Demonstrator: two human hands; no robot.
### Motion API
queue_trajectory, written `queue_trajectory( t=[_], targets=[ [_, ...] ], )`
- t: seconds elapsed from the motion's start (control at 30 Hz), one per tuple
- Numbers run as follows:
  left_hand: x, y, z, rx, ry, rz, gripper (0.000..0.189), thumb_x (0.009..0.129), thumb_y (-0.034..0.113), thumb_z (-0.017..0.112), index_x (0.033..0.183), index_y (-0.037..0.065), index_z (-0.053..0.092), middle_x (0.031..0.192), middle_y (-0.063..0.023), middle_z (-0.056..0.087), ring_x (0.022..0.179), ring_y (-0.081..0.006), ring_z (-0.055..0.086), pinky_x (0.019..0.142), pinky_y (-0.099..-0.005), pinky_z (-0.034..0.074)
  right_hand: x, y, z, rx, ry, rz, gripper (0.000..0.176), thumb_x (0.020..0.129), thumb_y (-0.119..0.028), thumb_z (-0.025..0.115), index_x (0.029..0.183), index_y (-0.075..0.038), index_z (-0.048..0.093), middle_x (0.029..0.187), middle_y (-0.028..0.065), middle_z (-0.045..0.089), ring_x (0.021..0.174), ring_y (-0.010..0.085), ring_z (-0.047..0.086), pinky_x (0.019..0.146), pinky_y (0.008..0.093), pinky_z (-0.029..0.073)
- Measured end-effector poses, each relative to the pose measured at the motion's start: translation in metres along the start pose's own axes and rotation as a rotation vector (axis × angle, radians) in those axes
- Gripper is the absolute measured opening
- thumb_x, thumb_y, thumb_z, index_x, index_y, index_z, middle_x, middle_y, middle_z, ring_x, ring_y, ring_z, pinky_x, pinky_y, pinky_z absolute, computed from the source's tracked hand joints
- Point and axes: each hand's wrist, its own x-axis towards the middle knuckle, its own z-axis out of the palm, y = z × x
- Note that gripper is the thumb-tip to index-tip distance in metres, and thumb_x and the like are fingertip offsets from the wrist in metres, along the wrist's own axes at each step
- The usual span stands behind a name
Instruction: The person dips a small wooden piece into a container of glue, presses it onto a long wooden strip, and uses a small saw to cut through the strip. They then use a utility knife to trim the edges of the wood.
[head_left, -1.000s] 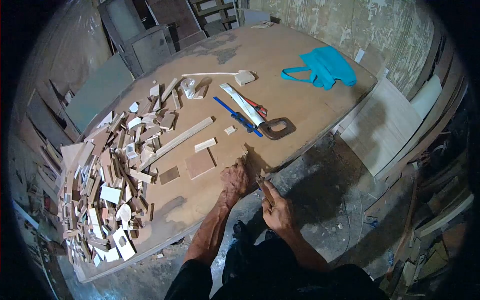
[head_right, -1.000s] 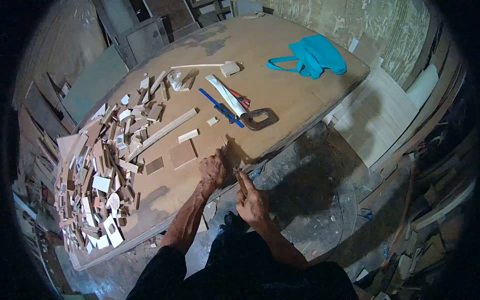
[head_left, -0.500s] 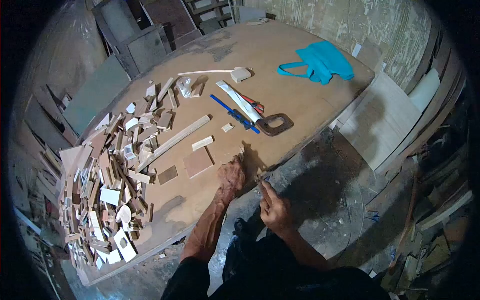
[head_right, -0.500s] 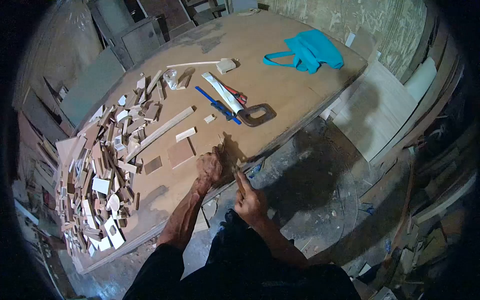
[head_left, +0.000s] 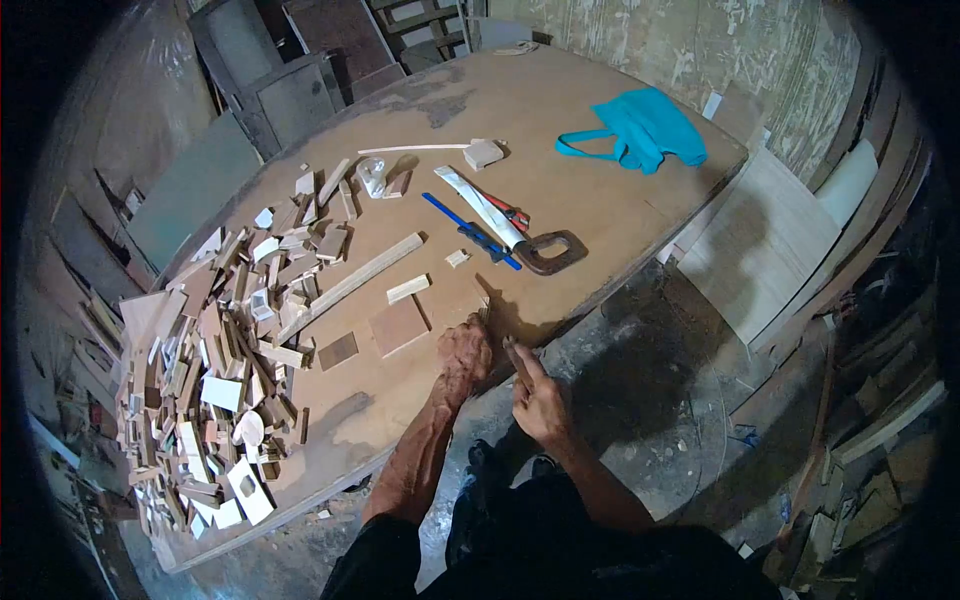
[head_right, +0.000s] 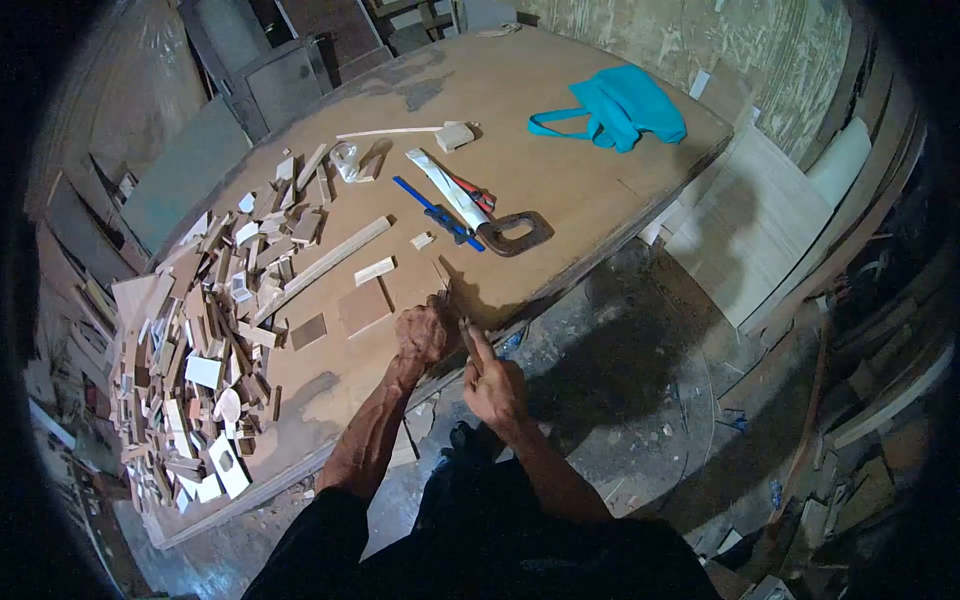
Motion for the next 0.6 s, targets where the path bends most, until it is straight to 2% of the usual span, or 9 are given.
queue_trajectory(
  t=[0.07,0.13,0.2,0.27,0.33,0.4,0.47,0.6],
  targets=[
    [0.001,-0.006,0.008,-0.018,0.016,0.002,0.030,0.082,0.019,0.061,0.106,0.001,0.057,0.090,-0.0224,0.068,0.084,-0.0394,0.068,0.074,-0.0495,0.054,0.003,0.013,0.009,-0.044,-0.074,0.143,0.055,0.088,-0.001,0.055,0.142,-0.006,0.045,0.113,0.0236,0.066,0.096,0.0408,0.067,0.076,0.0395,0.055],
    [0.008,-0.009,0.012,-0.040,0.015,-0.001,0.029,0.082,0.019,0.061,0.105,0.001,0.057,0.088,-0.0219,0.068,0.082,-0.0388,0.068,0.072,-0.0497,0.054,-0.017,0.024,0.009,0.015,-0.003,0.021,0.057,0.087,-0.008,0.058,0.142,-0.009,0.045,0.087,0.0242,0.065,0.079,0.0419,0.066,0.067,0.0455,0.053],
    [0.004,-0.006,0.009,-0.014,0.037,-0.015,0.030,0.081,0.019,0.062,0.104,0.001,0.058,0.089,-0.0219,0.068,0.083,-0.0391,0.068,0.072,-0.0497,0.054,-0.025,0.023,0.005,0.021,0.010,-0.004,0.059,0.086,-0.011,0.060,0.142,-0.011,0.045,0.075,0.0245,0.064,0.070,0.0430,0.065,0.062,0.0486,0.052],
    [0.002,-0.002,0.004,-0.011,0.041,-0.021,0.029,0.081,0.019,0.062,0.103,0.002,0.059,0.089,-0.0218,0.069,0.084,-0.0391,0.069,0.071,-0.0497,0.055,-0.029,0.003,-0.015,-0.043,-0.025,0.078,0.059,0.085,-0.011,0.061,0.142,-0.012,0.046,0.076,0.0247,0.064,0.070,0.0442,0.065,0.061,0.0488,0.051],
    [0.003,0.001,0.002,-0.020,0.016,-0.011,0.027,0.081,0.018,0.062,0.102,0.002,0.059,0.089,-0.0216,0.069,0.085,-0.0389,0.069,0.071,-0.0497,0.055,-0.011,0.020,0.008,-0.007,0.077,-0.065,0.060,0.085,-0.010,0.061,0.143,-0.013,0.046,0.077,0.0243,0.065,0.069,0.0439,0.065,0.061,0.0478,0.051],
    [0.004,0.002,0.006,-0.012,0.020,-0.034,0.025,0.081,0.018,0.062,0.101,0.002,0.059,0.088,-0.0210,0.070,0.085,-0.0385,0.070,0.070,-0.0488,0.056,-0.003,0.028,0.014,-0.028,0.099,-0.098,0.060,0.085,-0.008,0.061,0.143,-0.013,0.045,0.079,0.0241,0.066,0.069,0.0438,0.065,0.060,0.0467,0.051],
    [0.004,-0.004,0.005,0.010,0.029,-0.031,0.023,0.082,0.017,0.061,0.099,0.002,0.059,0.087,-0.0208,0.070,0.084,-0.0387,0.070,0.070,-0.0480,0.056,-0.001,0.027,0.015,-0.097,0.045,-0.018,0.060,0.085,-0.007,0.061,0.143,-0.013,0.045,0.083,0.0239,0.067,0.070,0.0439,0.065,0.061,0.0457,0.052],
    [0.003,0.000,-0.002,0.030,0.044,-0.018,0.022,0.083,0.017,0.060,0.099,0.002,0.059,0.086,-0.0220,0.070,0.082,-0.0398,0.070,0.072,-0.0475,0.057,-0.022,0.008,-0.007,0.042,0.059,-0.063,0.058,0.086,-0.006,0.060,0.141,-0.012,0.046,0.089,0.0247,0.067,0.072,0.0450,0.065,0.062,0.0479,0.052]
  ],
)
